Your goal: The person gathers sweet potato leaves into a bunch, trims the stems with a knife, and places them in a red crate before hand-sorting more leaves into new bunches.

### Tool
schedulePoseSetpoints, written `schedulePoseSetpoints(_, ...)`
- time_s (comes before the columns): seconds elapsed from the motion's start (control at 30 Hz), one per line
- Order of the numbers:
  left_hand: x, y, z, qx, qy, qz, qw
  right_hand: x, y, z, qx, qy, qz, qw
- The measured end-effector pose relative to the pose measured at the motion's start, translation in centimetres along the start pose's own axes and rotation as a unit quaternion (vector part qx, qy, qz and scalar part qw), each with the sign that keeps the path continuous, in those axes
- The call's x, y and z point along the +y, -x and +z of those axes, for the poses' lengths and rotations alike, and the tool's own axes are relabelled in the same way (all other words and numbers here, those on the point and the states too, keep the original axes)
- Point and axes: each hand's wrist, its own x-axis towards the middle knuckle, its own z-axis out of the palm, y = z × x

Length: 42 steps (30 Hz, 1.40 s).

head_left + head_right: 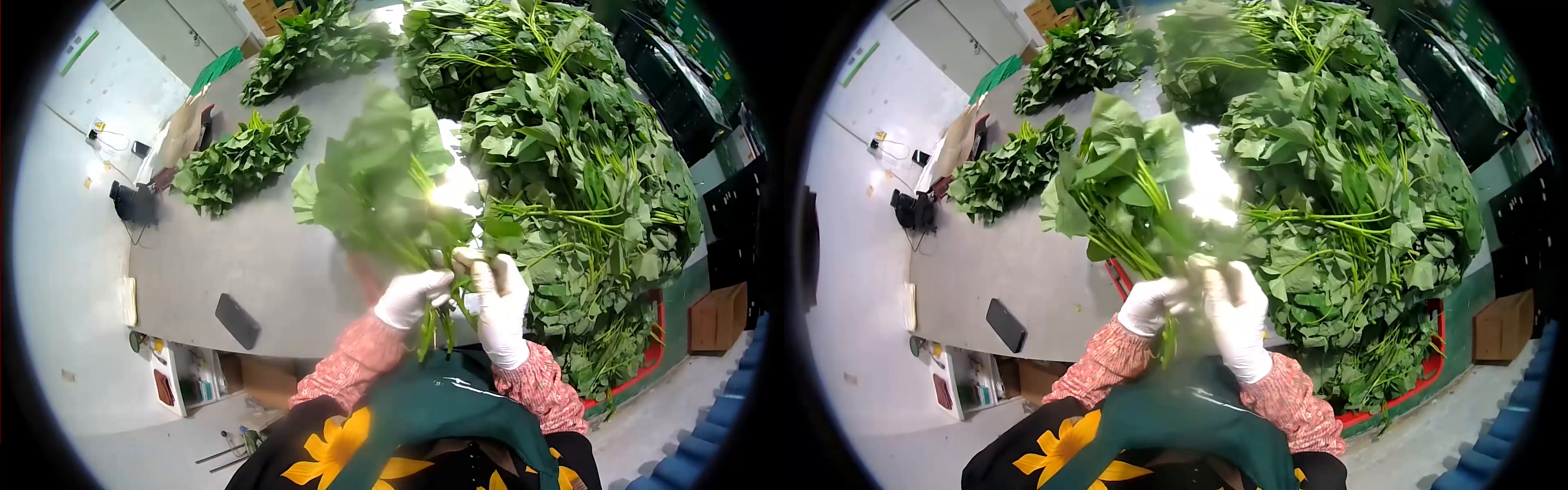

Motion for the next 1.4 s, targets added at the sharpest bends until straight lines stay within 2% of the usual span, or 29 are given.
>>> schedulePoseSetpoints(0.03, 0.5, 0.2, 1.1, 0.012, 0.030, 0.008, 0.999, 0.0, 0.3, -0.2, 0.007, -0.069, -0.022, 0.997)
schedulePoseSetpoints(0.07, 0.9, 0.3, 2.1, 0.024, 0.058, 0.014, 0.998, 1.5, 0.1, -1.0, 0.005, 0.014, -0.090, 0.996)
schedulePoseSetpoints(0.13, 0.9, 0.1, 1.8, 0.025, 0.040, 0.055, 0.997, 1.5, 1.1, -1.7, -0.030, -0.121, -0.048, 0.991)
schedulePoseSetpoints(0.17, 0.9, 0.0, 1.9, 0.024, 0.032, 0.075, 0.996, 0.4, 2.0, -2.5, -0.012, 0.023, -0.074, 0.997)
schedulePoseSetpoints(0.2, 1.3, -0.1, 2.3, 0.090, 0.011, 0.084, 0.992, -0.6, 2.6, -3.3, 0.004, 0.066, -0.082, 0.994)
schedulePoseSetpoints(0.23, 1.8, -0.5, 1.5, 0.098, 0.028, 0.116, 0.988, -1.4, 3.2, -4.5, 0.022, 0.077, -0.080, 0.994)
schedulePoseSetpoints(0.27, 2.4, -0.8, 0.0, 0.104, 0.047, 0.145, 0.983, -2.1, 3.6, -6.2, 0.061, 0.045, -0.067, 0.995)
schedulePoseSetpoints(0.33, 4.0, -0.9, -2.7, 0.004, 0.136, 0.182, 0.974, -3.2, 4.4, -11.3, 0.137, 0.019, -0.013, 0.990)
schedulePoseSetpoints(0.37, 4.3, -0.8, -3.4, -0.008, 0.149, 0.200, 0.968, -3.8, 5.0, -14.3, 0.158, 0.054, 0.026, 0.986)
schedulePoseSetpoints(0.4, 4.3, -0.7, -3.7, -0.019, 0.164, 0.218, 0.962, -4.5, 5.7, -17.3, 0.130, 0.211, 0.104, 0.963)
schedulePoseSetpoints(0.43, 4.3, -0.7, -3.4, -0.039, 0.121, 0.220, 0.967, -4.2, 6.1, -19.6, 0.083, 0.440, 0.016, 0.894)
schedulePoseSetpoints(0.47, 4.2, -0.5, -2.4, -0.062, 0.078, 0.224, 0.969, -4.3, 6.3, -20.4, 0.029, 0.641, -0.067, 0.764)
schedulePoseSetpoints(0.5, 4.1, 0.2, -1.1, -0.062, 0.077, 0.184, 0.978, -4.6, 7.0, -20.3, 0.058, 0.743, -0.129, 0.654)
schedulePoseSetpoints(0.53, 4.0, 0.3, 0.0, -0.088, 0.034, 0.170, 0.981, -4.8, 6.9, -20.1, 0.072, 0.740, -0.125, 0.657)
schedulePoseSetpoints(0.6, 2.4, -1.0, 1.1, -0.105, -0.041, 0.234, 0.966, -4.6, 5.5, -18.8, 0.073, 0.585, -0.164, 0.791)
schedulePoseSetpoints(0.67, 1.8, -0.7, 2.2, -0.128, -0.043, 0.179, 0.974, -2.5, 3.7, -16.6, 0.091, 0.371, -0.118, 0.917)
schedulePoseSetpoints(0.7, 1.5, -0.7, 2.4, -0.143, -0.055, 0.185, 0.971, -2.9, 2.2, -15.1, 0.120, 0.241, -0.012, 0.963)
schedulePoseSetpoints(0.73, 1.3, -0.6, 2.4, -0.157, -0.067, 0.191, 0.967, -3.3, 0.7, -14.0, 0.143, 0.100, 0.091, 0.980)
schedulePoseSetpoints(0.83, 0.7, -0.7, -0.1, -0.072, -0.067, 0.210, 0.973, 1.5, -4.6, -15.1, 0.178, -0.078, 0.052, 0.979)
schedulePoseSetpoints(0.93, 1.2, 0.6, 1.6, -0.061, -0.032, 0.208, 0.976, 2.5, -7.8, -14.9, 0.216, -0.216, 0.067, 0.950)
schedulePoseSetpoints(1.1, 0.8, 0.1, 1.7, -0.065, -0.074, 0.192, 0.976, -3.0, -6.1, -12.3, 0.176, 0.041, -0.027, 0.983)
schedulePoseSetpoints(1.13, 0.7, -0.1, 1.1, -0.066, -0.084, 0.190, 0.976, -1.7, -6.4, -12.8, 0.186, 0.172, -0.084, 0.964)
schedulePoseSetpoints(1.17, 0.9, 0.0, 3.1, 0.040, -0.099, 0.162, 0.981, -1.9, -6.2, -12.5, 0.168, 0.189, -0.144, 0.957)
schedulePoseSetpoints(1.2, 0.5, -0.3, 3.1, 0.006, -0.064, 0.163, 0.984, -2.5, -5.8, -12.0, 0.148, 0.203, -0.205, 0.946)
schedulePoseSetpoints(1.23, 0.3, -0.3, 3.6, 0.028, -0.083, 0.153, 0.984, -4.6, -4.7, -11.2, 0.136, 0.220, -0.120, 0.959)
schedulePoseSetpoints(1.27, 0.2, -0.4, 4.2, 0.050, -0.101, 0.144, 0.983, -4.3, -4.6, -10.7, 0.109, 0.146, -0.103, 0.978)
schedulePoseSetpoints(1.3, 0.2, -0.4, 4.7, 0.017, -0.109, 0.136, 0.984, -4.1, -4.2, -10.8, 0.077, 0.219, -0.164, 0.959)
schedulePoseSetpoints(1.37, -0.3, -0.2, 6.1, 0.050, -0.104, 0.091, 0.989, -3.5, -3.6, -9.9, 0.066, 0.293, -0.322, 0.898)
schedulePoseSetpoints(1.4, -0.4, -0.2, 6.9, 0.052, -0.110, 0.067, 0.990, -3.6, -3.5, -9.7, 0.048, 0.349, -0.307, 0.884)
